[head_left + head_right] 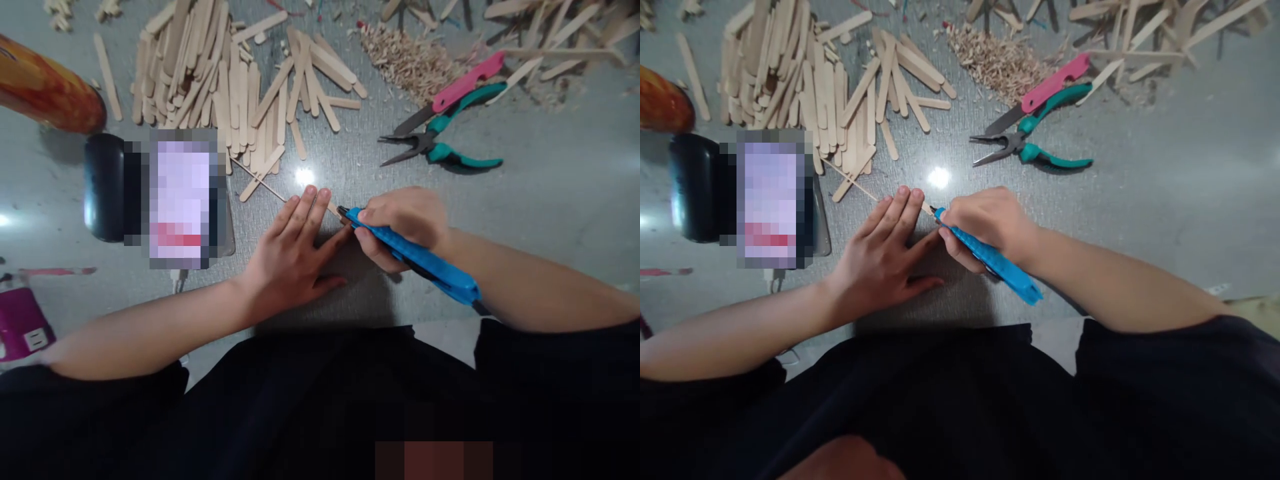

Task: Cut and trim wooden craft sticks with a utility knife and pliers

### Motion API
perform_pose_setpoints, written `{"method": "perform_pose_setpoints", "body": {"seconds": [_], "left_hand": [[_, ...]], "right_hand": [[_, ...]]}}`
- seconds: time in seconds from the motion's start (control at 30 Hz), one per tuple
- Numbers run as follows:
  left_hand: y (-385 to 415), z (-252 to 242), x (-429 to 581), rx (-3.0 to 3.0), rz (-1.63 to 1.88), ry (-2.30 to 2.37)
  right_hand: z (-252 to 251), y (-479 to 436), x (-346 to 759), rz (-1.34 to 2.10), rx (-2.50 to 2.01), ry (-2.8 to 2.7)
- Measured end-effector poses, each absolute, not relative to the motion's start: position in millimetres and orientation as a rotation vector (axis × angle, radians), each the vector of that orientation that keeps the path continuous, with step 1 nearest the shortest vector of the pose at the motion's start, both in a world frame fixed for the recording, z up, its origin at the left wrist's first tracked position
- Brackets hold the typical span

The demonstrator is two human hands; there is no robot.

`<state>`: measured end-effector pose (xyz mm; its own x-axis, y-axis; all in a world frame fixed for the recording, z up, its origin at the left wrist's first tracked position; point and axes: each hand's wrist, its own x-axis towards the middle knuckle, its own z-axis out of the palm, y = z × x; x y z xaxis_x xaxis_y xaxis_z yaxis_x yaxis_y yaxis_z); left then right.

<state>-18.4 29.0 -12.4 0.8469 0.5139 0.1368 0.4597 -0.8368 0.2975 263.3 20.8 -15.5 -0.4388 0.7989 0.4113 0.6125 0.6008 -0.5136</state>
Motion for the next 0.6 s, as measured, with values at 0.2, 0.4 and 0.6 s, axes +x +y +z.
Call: {"method": "perform_pose_setpoints", "body": {"seconds": [0.2,0.4,0.6], "left_hand": [[29.3,-8.0,-19.0,2.76,0.228,0.757],[30.1,-3.3,-18.0,2.774,0.216,0.758],[28.8,-3.5,-17.8,2.793,0.226,0.757]], "right_hand": [[-7.1,17.2,264.4,0.299,-1.177,-2.087],[3.7,17.1,264.7,0.32,-1.046,-2.065],[1.2,16.1,265.6,0.271,-0.996,-2.024]]}}
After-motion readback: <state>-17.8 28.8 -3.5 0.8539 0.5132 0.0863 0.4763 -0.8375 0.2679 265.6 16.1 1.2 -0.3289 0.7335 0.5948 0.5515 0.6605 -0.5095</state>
